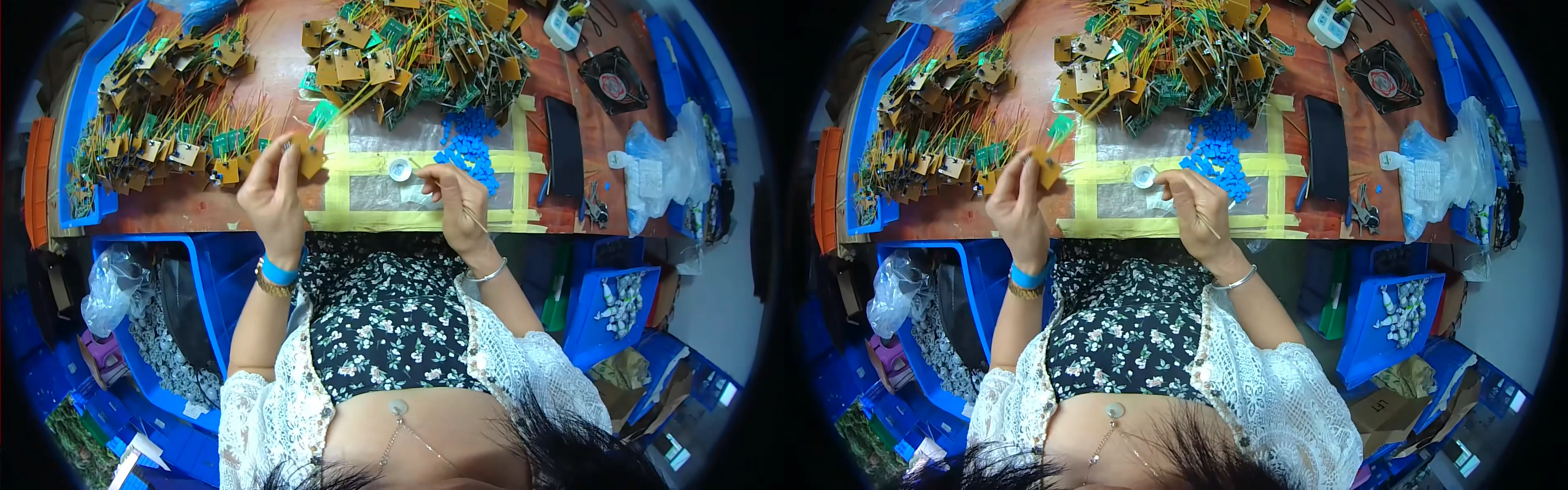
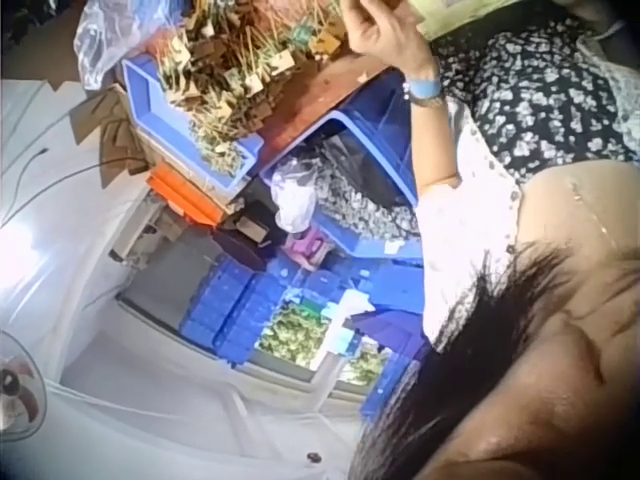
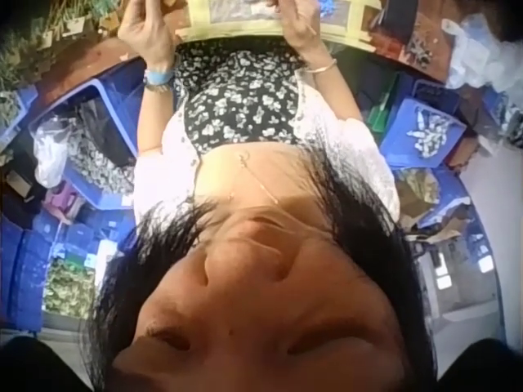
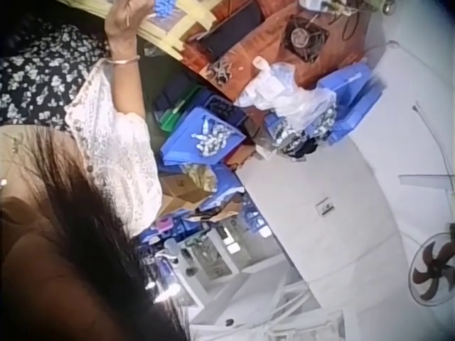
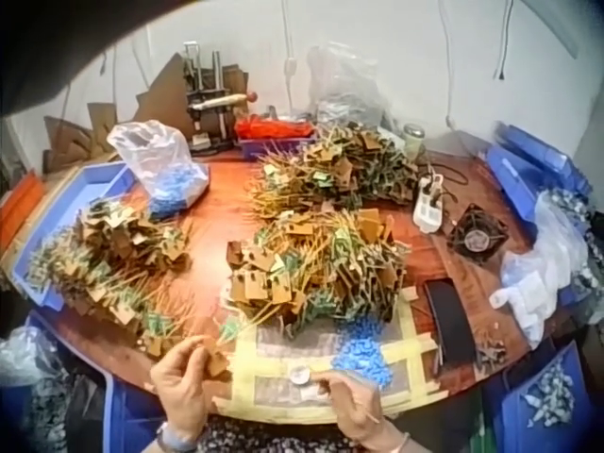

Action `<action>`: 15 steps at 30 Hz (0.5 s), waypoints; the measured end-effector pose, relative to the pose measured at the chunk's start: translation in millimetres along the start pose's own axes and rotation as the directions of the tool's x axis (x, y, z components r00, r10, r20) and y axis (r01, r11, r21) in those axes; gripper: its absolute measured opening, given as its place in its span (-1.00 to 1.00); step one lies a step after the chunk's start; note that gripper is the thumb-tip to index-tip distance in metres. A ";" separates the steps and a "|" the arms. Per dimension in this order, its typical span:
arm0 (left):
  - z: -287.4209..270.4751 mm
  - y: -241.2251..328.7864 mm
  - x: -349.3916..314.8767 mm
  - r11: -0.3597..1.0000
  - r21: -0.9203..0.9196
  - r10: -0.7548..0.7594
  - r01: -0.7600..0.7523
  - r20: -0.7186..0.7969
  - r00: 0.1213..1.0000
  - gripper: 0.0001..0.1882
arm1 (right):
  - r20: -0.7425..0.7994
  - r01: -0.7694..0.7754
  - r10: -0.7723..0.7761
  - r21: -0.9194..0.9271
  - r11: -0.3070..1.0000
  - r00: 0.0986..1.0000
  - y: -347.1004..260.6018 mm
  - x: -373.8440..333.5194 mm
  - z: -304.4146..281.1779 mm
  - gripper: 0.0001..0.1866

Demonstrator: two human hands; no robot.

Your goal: Assembling components onto small circuit boards at a workbench.

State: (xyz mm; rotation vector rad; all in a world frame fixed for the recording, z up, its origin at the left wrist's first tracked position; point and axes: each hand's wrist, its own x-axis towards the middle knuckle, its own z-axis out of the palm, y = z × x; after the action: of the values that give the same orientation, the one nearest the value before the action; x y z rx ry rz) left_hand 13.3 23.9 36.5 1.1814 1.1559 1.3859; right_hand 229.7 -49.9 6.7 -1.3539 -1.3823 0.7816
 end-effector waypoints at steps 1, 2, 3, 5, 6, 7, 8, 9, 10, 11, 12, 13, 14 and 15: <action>-1.4 -3.1 -7.9 1.000 0.008 -0.008 0.008 -0.011 1.000 -0.76 | -0.015 -0.045 0.045 0.032 0.998 0.999 -0.8 -0.2 3.8 -0.54; -3.6 -6.1 -13.6 1.000 0.004 -0.011 0.011 -0.012 1.000 -0.76 | -0.014 -0.047 0.047 0.028 0.999 0.999 -0.1 -0.2 5.2 -0.54; -5.2 -9.4 -18.5 0.999 0.031 -0.015 0.015 -0.018 1.000 -0.75 | 0.001 -0.049 0.049 0.019 0.999 0.999 2.2 -0.5 6.0 -0.55; -6.2 -13.6 -23.9 0.994 0.102 0.044 -0.042 -0.024 0.999 -0.76 | 0.017 -0.050 0.050 0.008 0.999 0.999 5.8 0.1 8.8 -0.56; -6.9 -17.0 -25.5 0.994 0.100 0.044 -0.041 -0.025 0.999 -0.76 | 0.017 -0.039 0.040 -0.006 0.999 0.999 7.1 1.0 10.8 -0.56; -7.6 -21.3 -27.0 0.997 0.074 0.039 -0.037 -0.025 0.999 -0.76 | 0.017 -0.028 0.029 -0.019 0.999 0.999 7.5 2.4 11.7 -0.56; -7.9 -23.7 -28.2 0.998 0.049 0.033 -0.032 -0.023 0.999 -0.77 | 0.016 -0.030 0.030 -0.021 0.999 0.999 8.0 3.0 12.4 -0.56; -7.4 -24.1 -29.1 0.998 0.048 0.031 -0.030 -0.021 0.999 -0.77 | 0.026 -0.012 0.013 -0.022 1.000 1.000 8.4 3.7 12.7 -0.57; -5.8 -23.4 -29.8 0.999 0.041 0.009 -0.008 -0.018 1.000 -0.77 | 0.035 0.006 -0.005 -0.023 1.000 0.999 8.4 3.7 12.5 -0.57; -4.3 -22.9 -30.2 0.999 0.036 -0.012 0.012 -0.016 1.000 -0.77 | 0.034 0.005 -0.004 -0.024 1.000 0.999 7.8 3.3 11.6 -0.57; -3.4 -22.9 -30.5 0.999 0.035 -0.012 0.012 -0.015 1.000 -0.77 | 0.047 -0.040 0.041 -0.018 0.999 0.998 6.5 2.4 10.1 -0.57; -2.6 -22.8 -30.8 0.999 0.030 -0.028 0.027 0.007 1.000 -0.76 | 0.061 -0.085 0.086 -0.012 0.996 0.994 5.1 1.5 8.5 -0.58; -1.4 -22.9 -31.4 0.999 0.025 -0.044 0.044 0.030 0.999 -0.74 | 0.061 -0.086 0.087 -0.013 0.996 0.994 4.3 0.6 6.5 -0.58; 0.8 -22.2 -32.9 0.999 0.024 -0.045 0.044 0.030 0.999 -0.74 | 0.047 -0.092 0.090 0.030 0.995 0.995 3.4 -0.3 4.5 -0.55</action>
State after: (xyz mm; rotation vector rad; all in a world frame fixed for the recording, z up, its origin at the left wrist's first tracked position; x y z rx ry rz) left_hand 18.7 -6.2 11.3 1.1827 1.1730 1.3198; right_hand 226.5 -48.7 2.2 -1.3893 -1.3452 0.8971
